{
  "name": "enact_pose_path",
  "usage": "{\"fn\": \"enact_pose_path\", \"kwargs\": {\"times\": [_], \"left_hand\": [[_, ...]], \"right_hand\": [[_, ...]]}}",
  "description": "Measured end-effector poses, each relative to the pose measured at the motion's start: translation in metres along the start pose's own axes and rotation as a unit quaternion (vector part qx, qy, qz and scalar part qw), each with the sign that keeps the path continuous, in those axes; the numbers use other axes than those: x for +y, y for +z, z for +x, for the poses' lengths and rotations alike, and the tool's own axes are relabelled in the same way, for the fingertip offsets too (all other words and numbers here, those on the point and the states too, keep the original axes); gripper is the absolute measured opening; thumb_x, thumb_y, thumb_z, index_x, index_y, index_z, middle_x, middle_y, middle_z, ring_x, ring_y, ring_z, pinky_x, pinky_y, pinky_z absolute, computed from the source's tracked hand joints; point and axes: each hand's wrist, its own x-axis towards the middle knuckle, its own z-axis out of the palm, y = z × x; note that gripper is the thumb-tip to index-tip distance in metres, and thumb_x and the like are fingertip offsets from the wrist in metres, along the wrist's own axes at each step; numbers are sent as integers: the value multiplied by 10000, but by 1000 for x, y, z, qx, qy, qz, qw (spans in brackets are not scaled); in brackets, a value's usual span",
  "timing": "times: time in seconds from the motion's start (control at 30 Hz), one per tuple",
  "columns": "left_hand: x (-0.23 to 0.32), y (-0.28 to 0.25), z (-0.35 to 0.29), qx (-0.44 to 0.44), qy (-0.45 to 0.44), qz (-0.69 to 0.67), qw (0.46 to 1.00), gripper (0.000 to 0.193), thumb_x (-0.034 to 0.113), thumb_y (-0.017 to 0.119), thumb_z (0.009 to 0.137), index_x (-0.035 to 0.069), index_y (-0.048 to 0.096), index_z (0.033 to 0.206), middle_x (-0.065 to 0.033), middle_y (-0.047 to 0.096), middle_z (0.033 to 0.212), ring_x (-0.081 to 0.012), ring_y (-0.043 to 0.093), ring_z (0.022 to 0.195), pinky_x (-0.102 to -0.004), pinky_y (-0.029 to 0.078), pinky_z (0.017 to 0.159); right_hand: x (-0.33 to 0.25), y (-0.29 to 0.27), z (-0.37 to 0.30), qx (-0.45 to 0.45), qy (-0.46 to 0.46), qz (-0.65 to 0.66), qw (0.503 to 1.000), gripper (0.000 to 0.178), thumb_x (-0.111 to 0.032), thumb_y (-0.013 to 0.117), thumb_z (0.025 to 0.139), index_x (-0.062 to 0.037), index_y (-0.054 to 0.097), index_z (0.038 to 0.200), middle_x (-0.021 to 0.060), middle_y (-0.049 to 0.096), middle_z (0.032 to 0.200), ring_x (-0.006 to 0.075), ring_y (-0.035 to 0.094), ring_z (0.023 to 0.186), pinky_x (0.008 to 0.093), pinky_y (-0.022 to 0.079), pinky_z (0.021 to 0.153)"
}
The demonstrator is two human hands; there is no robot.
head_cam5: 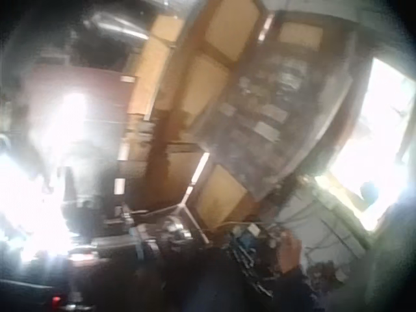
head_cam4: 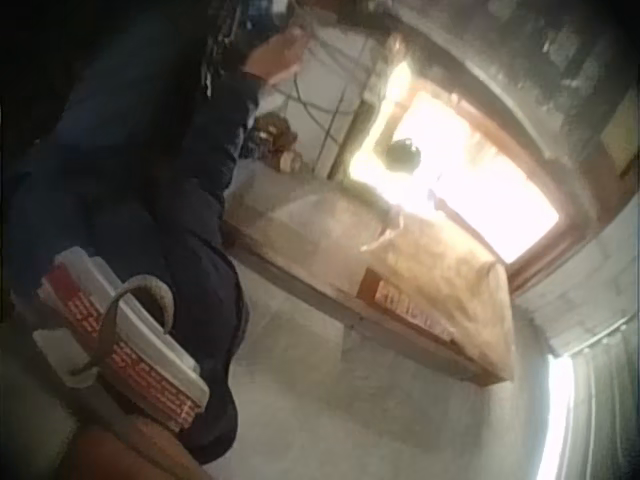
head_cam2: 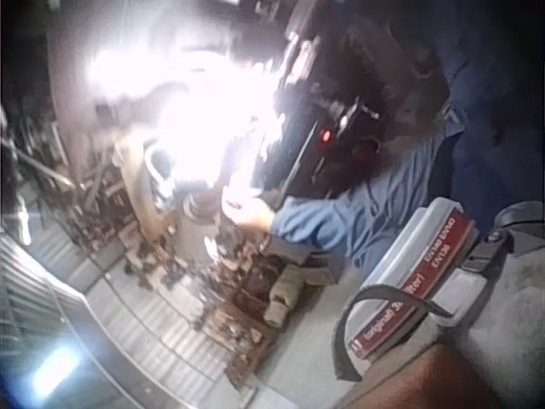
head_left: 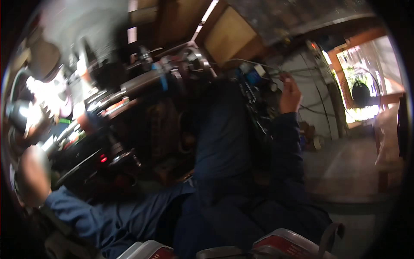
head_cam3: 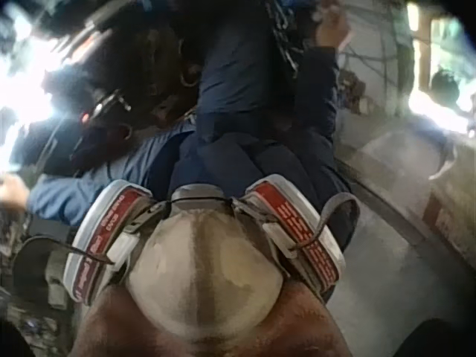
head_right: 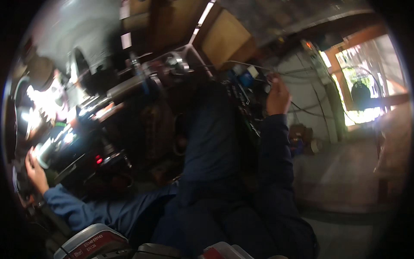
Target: Sharpening a multi-bladed metal part using a grinding machine and measuring with a digital caliper.
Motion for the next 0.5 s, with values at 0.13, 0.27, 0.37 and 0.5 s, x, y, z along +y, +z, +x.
{"fn": "enact_pose_path", "kwargs": {"times": [0.13,0.27,0.37,0.5], "left_hand": [[-10,-4,5,-15,-9,12,1000,364,253,451,1044,-3,545,1286,-99,598,1289,-206,536,1181,-328,380,1036],[-14,-11,-4,-24,-53,-34,998,378,257,434,1050,-8,519,1305,-98,562,1342,-213,502,1230,-343,355,1064],[-19,-13,0,-21,-56,-41,997,391,272,429,1050,-8,522,1307,-100,561,1343,-222,496,1236,-348,348,1069],[-23,-21,6,-21,-5,50,999,421,302,429,1049,-6,521,1321,-111,554,1338,-230,492,1235,-354,345,1072]], "right_hand": [[136,-79,-18,121,186,-75,972,284,-244,534,968,-56,675,1127,164,705,983,364,662,939,455,500,834],[233,-51,-74,-79,220,-219,947,262,-245,578,929,-50,710,1042,174,698,975,358,658,917,453,506,828],[251,-19,-106,-227,321,-275,878,236,-159,563,932,-37,692,1089,185,680,1083,350,646,971,455,511,892],[273,0,-133,-264,412,-262,832,227,-137,590,914,-45,688,1098,186,672,1096,357,640,986,465,507,916]]}}
